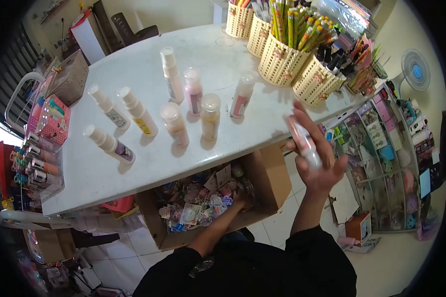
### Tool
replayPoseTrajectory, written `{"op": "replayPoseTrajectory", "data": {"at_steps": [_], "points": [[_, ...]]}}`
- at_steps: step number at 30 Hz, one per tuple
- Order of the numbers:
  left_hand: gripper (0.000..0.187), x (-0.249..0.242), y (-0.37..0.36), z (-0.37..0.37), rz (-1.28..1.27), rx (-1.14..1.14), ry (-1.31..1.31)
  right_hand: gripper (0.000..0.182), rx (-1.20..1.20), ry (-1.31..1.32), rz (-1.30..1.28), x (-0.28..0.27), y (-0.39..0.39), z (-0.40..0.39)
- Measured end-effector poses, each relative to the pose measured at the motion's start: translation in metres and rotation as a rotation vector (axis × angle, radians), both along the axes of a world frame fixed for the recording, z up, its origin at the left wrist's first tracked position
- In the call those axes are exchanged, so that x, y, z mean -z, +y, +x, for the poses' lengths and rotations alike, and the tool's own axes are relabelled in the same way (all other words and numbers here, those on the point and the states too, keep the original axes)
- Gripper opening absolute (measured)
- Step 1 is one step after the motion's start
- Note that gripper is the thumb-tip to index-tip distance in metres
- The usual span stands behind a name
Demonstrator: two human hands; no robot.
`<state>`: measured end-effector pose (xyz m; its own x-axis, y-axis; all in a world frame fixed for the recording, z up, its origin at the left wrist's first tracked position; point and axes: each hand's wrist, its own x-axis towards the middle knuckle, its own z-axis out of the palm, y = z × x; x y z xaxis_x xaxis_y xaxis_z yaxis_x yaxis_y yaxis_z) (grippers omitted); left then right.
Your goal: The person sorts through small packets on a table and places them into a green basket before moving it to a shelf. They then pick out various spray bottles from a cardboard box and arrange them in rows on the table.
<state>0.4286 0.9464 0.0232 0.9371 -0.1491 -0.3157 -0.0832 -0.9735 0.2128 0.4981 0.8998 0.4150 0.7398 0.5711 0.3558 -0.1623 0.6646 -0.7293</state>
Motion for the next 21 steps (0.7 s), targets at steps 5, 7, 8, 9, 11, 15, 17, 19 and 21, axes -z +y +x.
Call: {"op": "replayPoseTrajectory", "data": {"at_steps": [5, 7, 8, 9, 11, 15, 17, 19, 21], "points": [[0.05, 0.005, 0.021, 0.009, -0.446, -0.003, 0.108, 0.074, -0.243, 0.264, 0.175, -0.007, 0.024, 0.028], [0.05, 0.006, 0.031, 0.021, -0.477, 0.071, 0.312, 0.065, -0.193, 0.289, 0.094, -0.013, 0.028, 0.034], [0.05, 0.004, 0.036, 0.023, -0.505, 0.161, 0.521, 0.061, -0.169, 0.253, -0.006, -0.015, 0.028, 0.039], [0.05, 0.001, 0.037, 0.017, -0.505, 0.154, 0.522, 0.056, -0.14, 0.216, -0.104, -0.018, 0.03, 0.043], [0.04, -0.009, 0.039, 0.009, -0.563, 0.15, 0.392, 0.056, -0.123, 0.15, -0.195, -0.022, 0.037, 0.05], [0.039, -0.059, 0.045, 0.002, -0.434, 0.209, 0.24, 0.056, -0.059, -0.004, -0.469, -0.027, 0.044, 0.058], [0.04, -0.06, 0.046, 0.0, -0.76, 0.044, 0.118, 0.06, -0.051, -0.123, -0.623, -0.024, 0.044, 0.068], [0.038, -0.072, 0.053, 0.006, -0.901, 0.054, 0.122, 0.06, -0.059, -0.114, -0.633, -0.024, 0.046, 0.072], [0.035, -0.121, 0.063, 0.007, -0.932, 0.087, -0.118, 0.06, -0.068, -0.109, -0.643, -0.024, 0.05, 0.071]]}}
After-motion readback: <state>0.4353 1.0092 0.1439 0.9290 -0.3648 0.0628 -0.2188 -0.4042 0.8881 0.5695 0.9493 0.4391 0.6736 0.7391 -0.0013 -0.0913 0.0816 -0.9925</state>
